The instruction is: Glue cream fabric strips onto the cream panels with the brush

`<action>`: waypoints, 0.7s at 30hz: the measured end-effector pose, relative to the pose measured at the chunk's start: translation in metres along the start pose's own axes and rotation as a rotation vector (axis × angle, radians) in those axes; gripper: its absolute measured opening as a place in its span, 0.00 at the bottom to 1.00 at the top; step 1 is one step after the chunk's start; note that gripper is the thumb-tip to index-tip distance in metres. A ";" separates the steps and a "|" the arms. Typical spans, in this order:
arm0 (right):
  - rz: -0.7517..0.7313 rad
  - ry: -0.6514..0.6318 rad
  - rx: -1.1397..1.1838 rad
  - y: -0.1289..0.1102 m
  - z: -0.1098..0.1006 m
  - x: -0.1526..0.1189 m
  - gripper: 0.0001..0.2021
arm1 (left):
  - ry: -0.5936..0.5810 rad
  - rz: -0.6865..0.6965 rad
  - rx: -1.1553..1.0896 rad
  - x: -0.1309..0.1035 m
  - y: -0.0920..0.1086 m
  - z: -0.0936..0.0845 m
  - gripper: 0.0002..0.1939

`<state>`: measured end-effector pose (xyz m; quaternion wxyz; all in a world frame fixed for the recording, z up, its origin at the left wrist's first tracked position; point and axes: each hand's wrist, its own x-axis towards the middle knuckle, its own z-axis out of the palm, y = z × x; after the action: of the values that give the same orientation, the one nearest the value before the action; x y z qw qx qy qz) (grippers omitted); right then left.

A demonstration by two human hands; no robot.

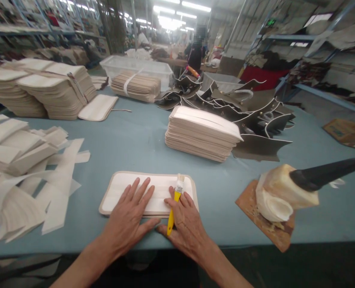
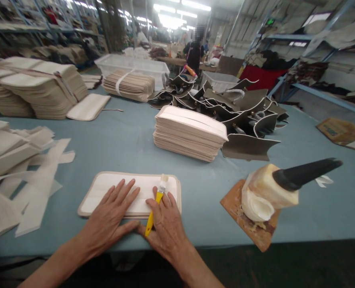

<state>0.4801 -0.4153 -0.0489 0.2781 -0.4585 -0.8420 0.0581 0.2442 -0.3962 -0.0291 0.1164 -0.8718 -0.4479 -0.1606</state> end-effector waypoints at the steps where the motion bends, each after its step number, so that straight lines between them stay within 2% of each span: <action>1: -0.011 0.013 -0.005 0.001 0.001 -0.001 0.29 | -0.024 0.024 0.000 0.002 0.003 0.006 0.42; 4: -0.029 0.022 -0.023 0.003 0.001 -0.003 0.25 | -0.089 0.048 0.000 0.002 0.003 0.016 0.46; 9: -0.047 -0.005 0.008 -0.004 -0.003 -0.001 0.27 | -0.126 0.039 -0.019 -0.001 0.001 0.014 0.49; 15: -0.099 -0.161 0.038 -0.008 -0.005 0.008 0.30 | -0.275 -0.017 -0.116 0.002 0.005 0.010 0.62; 18: -0.128 -0.231 0.015 -0.003 -0.006 0.008 0.28 | -0.302 -0.051 -0.164 0.002 0.006 0.010 0.61; 21: -0.126 -0.242 0.000 0.000 -0.011 0.004 0.27 | -0.264 -0.071 -0.193 0.001 0.007 0.012 0.58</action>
<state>0.4842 -0.4136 -0.0382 0.1774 -0.3946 -0.8965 0.0954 0.2526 -0.3951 -0.0404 -0.0336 -0.8761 -0.4723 -0.0912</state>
